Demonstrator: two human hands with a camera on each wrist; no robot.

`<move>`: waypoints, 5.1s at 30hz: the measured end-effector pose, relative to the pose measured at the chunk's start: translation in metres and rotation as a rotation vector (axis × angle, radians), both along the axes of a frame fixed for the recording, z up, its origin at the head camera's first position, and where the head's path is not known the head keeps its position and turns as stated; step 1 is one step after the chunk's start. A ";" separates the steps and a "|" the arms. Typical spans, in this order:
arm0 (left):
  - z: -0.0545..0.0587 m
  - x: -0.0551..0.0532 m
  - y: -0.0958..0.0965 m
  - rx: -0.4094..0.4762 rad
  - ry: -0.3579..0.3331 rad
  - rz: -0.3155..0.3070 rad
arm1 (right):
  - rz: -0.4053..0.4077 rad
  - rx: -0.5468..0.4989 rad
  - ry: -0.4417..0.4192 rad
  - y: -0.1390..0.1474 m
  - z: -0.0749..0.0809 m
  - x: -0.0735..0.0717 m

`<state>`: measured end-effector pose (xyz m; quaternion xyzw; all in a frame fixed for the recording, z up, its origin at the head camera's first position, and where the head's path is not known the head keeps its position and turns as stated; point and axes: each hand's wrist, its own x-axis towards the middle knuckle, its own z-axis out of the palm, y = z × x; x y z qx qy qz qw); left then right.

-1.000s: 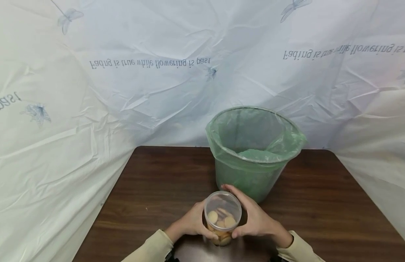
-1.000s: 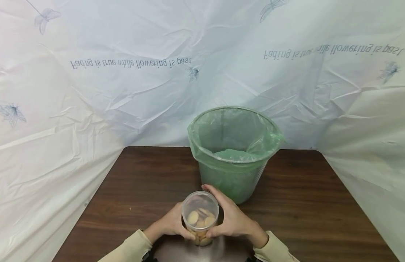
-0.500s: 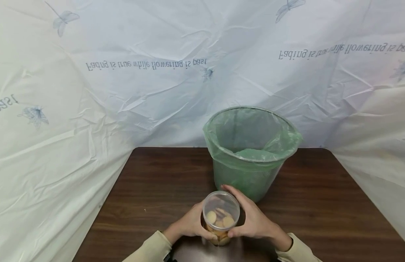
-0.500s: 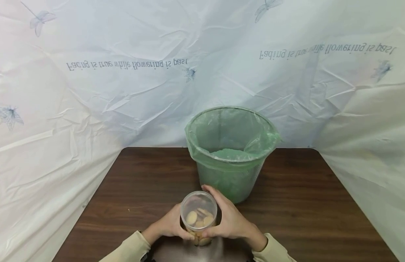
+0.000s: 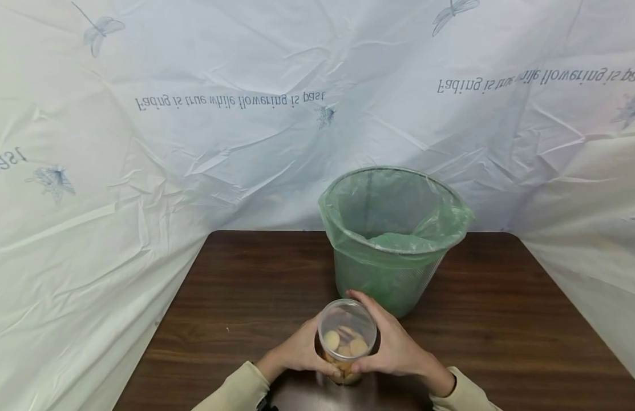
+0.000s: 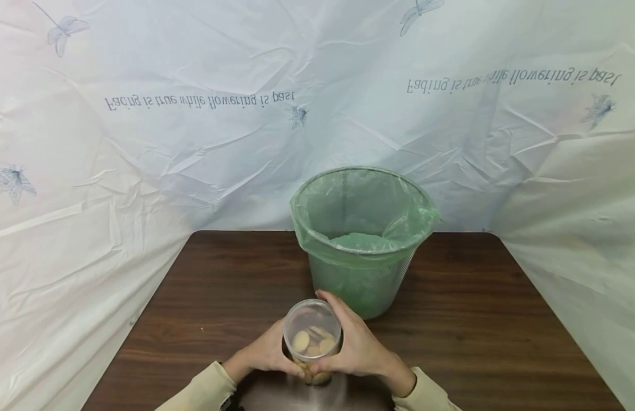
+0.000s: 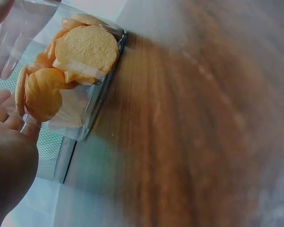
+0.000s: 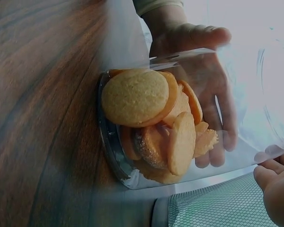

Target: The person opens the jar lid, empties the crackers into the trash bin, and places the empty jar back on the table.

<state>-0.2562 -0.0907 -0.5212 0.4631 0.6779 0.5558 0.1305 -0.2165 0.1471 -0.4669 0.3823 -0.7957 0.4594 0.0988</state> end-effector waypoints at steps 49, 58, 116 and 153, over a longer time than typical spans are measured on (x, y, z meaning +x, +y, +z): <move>-0.006 -0.007 0.002 -0.018 -0.036 -0.041 | -0.084 0.041 -0.116 -0.007 0.003 0.001; 0.003 -0.004 0.003 -0.043 -0.005 -0.015 | 0.012 0.048 -0.120 -0.001 0.005 -0.006; 0.033 0.001 0.003 -0.078 -0.020 -0.061 | 0.376 0.078 -0.186 0.012 0.013 -0.040; -0.002 -0.010 0.001 -0.066 -0.022 -0.041 | 0.628 0.082 -0.168 0.009 0.015 -0.061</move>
